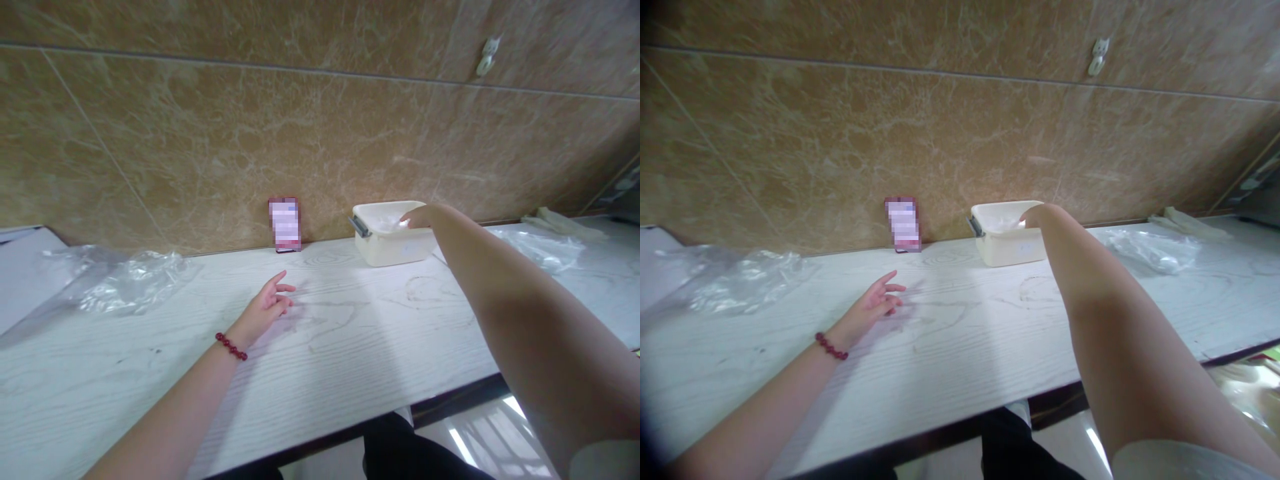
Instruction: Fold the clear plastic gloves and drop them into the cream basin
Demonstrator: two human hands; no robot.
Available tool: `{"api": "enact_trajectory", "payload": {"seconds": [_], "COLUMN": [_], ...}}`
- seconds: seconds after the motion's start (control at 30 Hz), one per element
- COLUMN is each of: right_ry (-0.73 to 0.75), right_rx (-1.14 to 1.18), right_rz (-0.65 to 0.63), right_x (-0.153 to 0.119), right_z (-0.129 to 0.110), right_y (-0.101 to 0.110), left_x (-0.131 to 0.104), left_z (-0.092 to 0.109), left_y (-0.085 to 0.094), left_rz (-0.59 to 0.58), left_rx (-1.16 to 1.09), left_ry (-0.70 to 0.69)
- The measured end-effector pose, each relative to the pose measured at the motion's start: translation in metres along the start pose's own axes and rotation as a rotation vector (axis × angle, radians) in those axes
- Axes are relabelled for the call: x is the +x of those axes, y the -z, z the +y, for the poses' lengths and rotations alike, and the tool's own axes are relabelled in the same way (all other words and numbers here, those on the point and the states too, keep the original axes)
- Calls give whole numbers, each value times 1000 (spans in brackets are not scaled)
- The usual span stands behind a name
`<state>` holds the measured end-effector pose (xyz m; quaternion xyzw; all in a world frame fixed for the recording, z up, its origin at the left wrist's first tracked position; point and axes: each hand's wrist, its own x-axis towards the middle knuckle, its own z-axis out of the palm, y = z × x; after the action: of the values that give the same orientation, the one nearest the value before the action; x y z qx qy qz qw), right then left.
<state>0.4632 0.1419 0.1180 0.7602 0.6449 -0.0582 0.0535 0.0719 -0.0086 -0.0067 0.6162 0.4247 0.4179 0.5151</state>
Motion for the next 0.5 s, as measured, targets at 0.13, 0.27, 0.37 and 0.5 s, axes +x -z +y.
{"api": "enact_trajectory", "payload": {"seconds": [0.13, 0.27, 0.37, 0.5], "right_ry": [30, 82, 106, 111], "right_rx": [-4, 21, 62, 81], "right_rz": [-90, -57, 17, 273], "right_x": [-4, -9, -13, -11], "right_z": [5, 16, 23, 28], "right_y": [8, 12, 10, 3], "left_x": [0, 0, 0, 0], "left_z": [1, 1, 1, 2], "left_y": [0, 0, 0, -1], "left_rz": [-7, -4, -9, -10], "left_rx": [0, 4, 19, 29], "left_ry": [5, 7, 15, 27]}}
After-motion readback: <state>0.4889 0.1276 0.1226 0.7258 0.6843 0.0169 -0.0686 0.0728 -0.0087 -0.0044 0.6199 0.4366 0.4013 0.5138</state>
